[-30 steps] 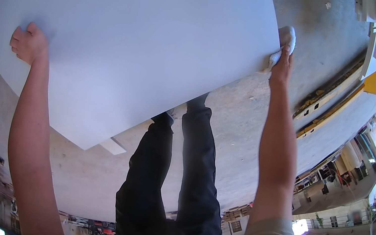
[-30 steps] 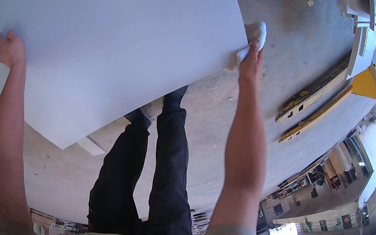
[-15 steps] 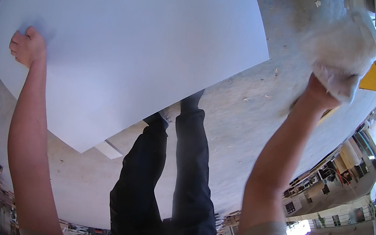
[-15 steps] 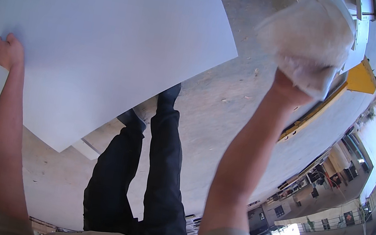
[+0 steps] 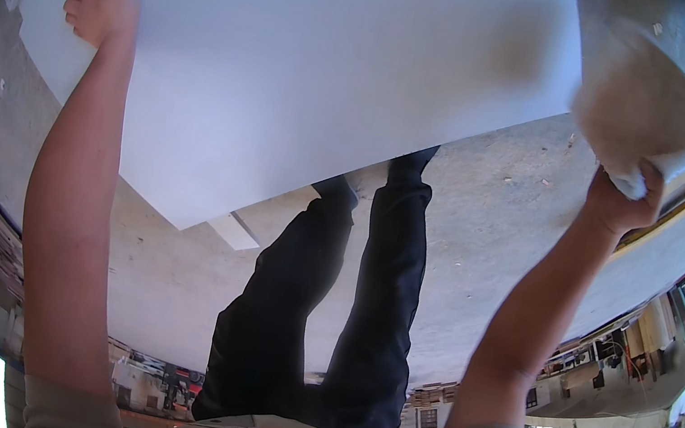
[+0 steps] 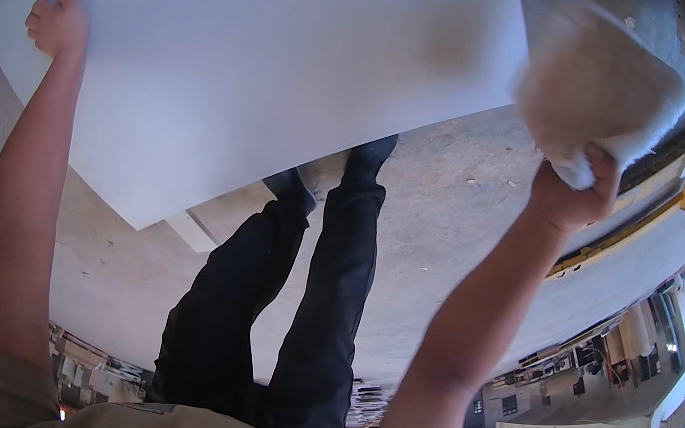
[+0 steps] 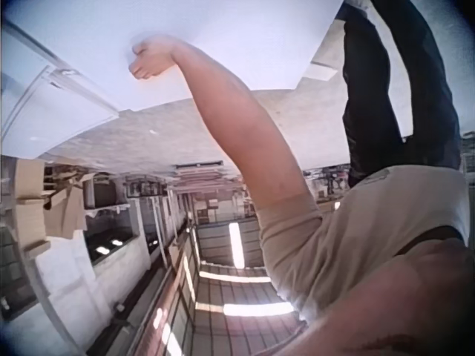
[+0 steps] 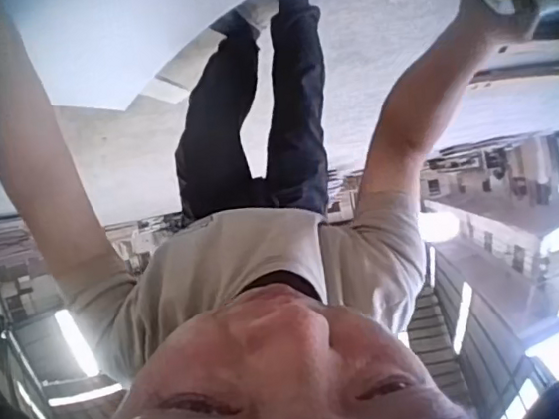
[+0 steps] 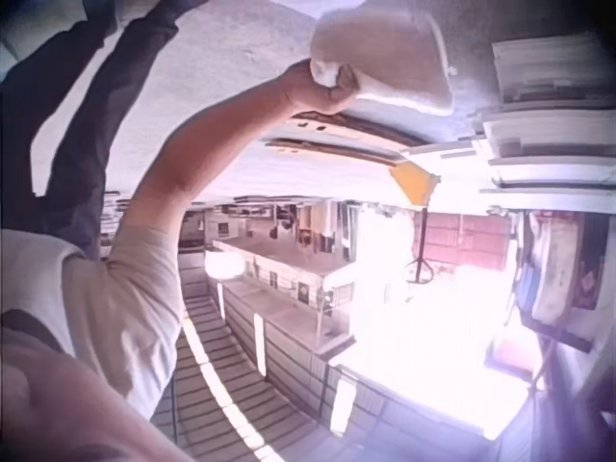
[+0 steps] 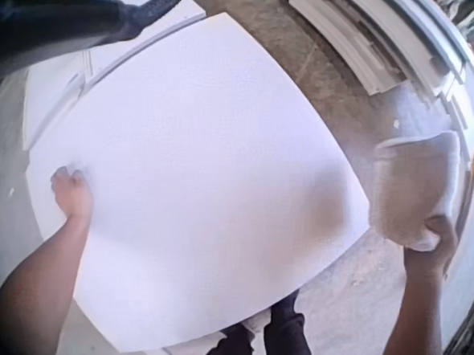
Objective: The person wipes the surfaces of several large white panels with a cloth. They pick up each panel, wipe it on both sides, and place it back in a stack. A water bottle is visible nearby but not used.
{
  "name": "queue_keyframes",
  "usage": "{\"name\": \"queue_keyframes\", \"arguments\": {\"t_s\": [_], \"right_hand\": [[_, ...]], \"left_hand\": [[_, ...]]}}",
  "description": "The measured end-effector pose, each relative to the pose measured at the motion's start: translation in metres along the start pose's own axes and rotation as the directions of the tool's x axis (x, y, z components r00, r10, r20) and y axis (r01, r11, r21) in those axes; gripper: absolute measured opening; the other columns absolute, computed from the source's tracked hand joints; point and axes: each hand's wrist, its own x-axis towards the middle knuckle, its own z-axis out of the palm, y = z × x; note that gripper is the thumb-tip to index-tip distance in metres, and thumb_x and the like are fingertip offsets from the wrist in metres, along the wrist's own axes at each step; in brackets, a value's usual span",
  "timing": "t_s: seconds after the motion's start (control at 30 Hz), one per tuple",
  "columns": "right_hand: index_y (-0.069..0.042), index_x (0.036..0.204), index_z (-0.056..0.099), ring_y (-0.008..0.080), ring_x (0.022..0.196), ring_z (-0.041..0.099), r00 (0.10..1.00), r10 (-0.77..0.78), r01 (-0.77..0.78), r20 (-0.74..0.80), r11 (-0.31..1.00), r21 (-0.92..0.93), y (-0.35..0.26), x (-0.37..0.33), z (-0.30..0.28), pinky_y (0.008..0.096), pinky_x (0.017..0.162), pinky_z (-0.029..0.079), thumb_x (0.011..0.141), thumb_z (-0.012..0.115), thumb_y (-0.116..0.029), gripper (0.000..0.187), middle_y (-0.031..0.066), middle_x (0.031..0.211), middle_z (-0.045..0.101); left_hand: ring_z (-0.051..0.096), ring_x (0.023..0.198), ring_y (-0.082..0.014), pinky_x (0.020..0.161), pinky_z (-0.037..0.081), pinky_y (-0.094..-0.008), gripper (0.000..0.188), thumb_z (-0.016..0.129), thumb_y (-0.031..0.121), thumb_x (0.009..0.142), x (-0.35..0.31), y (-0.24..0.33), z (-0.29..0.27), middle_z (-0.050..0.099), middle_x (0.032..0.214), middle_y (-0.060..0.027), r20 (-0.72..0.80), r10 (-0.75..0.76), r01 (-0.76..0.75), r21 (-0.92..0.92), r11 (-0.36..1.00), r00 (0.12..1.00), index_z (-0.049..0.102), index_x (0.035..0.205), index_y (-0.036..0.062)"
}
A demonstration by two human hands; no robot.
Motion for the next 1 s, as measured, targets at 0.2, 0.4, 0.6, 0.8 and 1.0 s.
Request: {"name": "queue_keyframes", "arguments": {"t_s": [0.2, 0.4, 0.6, 0.8, 1.0], "right_hand": [[-0.003, 0.155, 0.027, 0.0382, 0.151, 0.014, 0.53, -0.118, 0.848, 0.84, 0.058, -0.527, 0.131, -0.054, 0.015, 0.0562, 0.119, 0.009, 0.084, 0.052, -0.037, 0.082, 0.0186, 0.162, 0.02], [-0.004, 0.149, 0.036, 0.031, 0.146, 0.028, 0.338, 0.308, 0.783, 0.889, 0.433, -0.447, 0.162, -0.236, 0.107, 0.0508, 0.118, 0.017, 0.077, 0.064, -0.028, 0.081, 0.0139, 0.158, 0.03], [-0.008, 0.149, 0.04, 0.0295, 0.147, 0.027, 0.445, 0.197, 0.848, 0.874, 0.221, -0.482, 0.152, -0.184, 0.101, 0.0522, 0.116, 0.023, 0.081, 0.063, -0.033, 0.076, 0.0119, 0.157, 0.032], [-0.005, 0.155, 0.024, 0.034, 0.151, 0.012, 0.806, -0.244, 0.548, 0.539, -0.037, -0.836, 0.122, 0.019, 0.113, 0.05, 0.121, 0.005, 0.097, 0.04, -0.05, 0.075, 0.0175, 0.162, 0.018], [-0.002, 0.154, 0.027, 0.0325, 0.152, 0.012, 0.717, -0.344, 0.626, 0.606, -0.063, -0.777, 0.106, 0.09, 0.252, 0.0474, 0.121, 0.008, 0.099, 0.038, -0.05, 0.074, 0.0172, 0.163, 0.018]], "left_hand": [[0.043, 0.124, -0.041, 0.105, 0.034, -0.0508, 0.063, 0.043, 0.042, 0.087, -0.004, 0.013, -0.002, 0.045, 0.135, -0.0282, 0.056, -0.001, 0.004, -0.057, 0.998, 0.998, 0.049, 0.13, -0.0043], [0.043, 0.124, -0.0401, 0.105, 0.034, -0.0516, 0.062, 0.042, 0.042, 0.087, -0.005, 0.008, -0.002, 0.044, 0.136, -0.0277, 0.037, -0.006, 0.007, -0.028, 1.0, 0.999, 0.049, 0.128, -0.0037], [0.043, 0.125, -0.0404, 0.104, 0.035, -0.0528, 0.06, 0.045, 0.041, 0.086, 0.001, 0.004, 0.001, 0.046, 0.135, -0.0257, 0.013, 0.007, -0.007, 0.011, 1.0, 1.0, 0.05, 0.128, -0.0016], [0.042, 0.129, -0.0371, 0.105, 0.035, -0.0498, 0.049, 0.047, 0.035, 0.089, -0.015, 0.01, -0.007, 0.047, 0.138, -0.019, -0.02, 0.006, -0.006, -0.026, 1.0, 1.0, 0.051, 0.126, 0.0035], [0.041, 0.13, -0.0348, 0.106, 0.033, -0.0488, 0.045, 0.048, 0.032, 0.09, -0.019, 0.026, -0.011, 0.045, 0.139, -0.0179, -0.025, 0.012, -0.013, -0.043, 0.999, 1.0, 0.051, 0.124, 0.0042]]}}
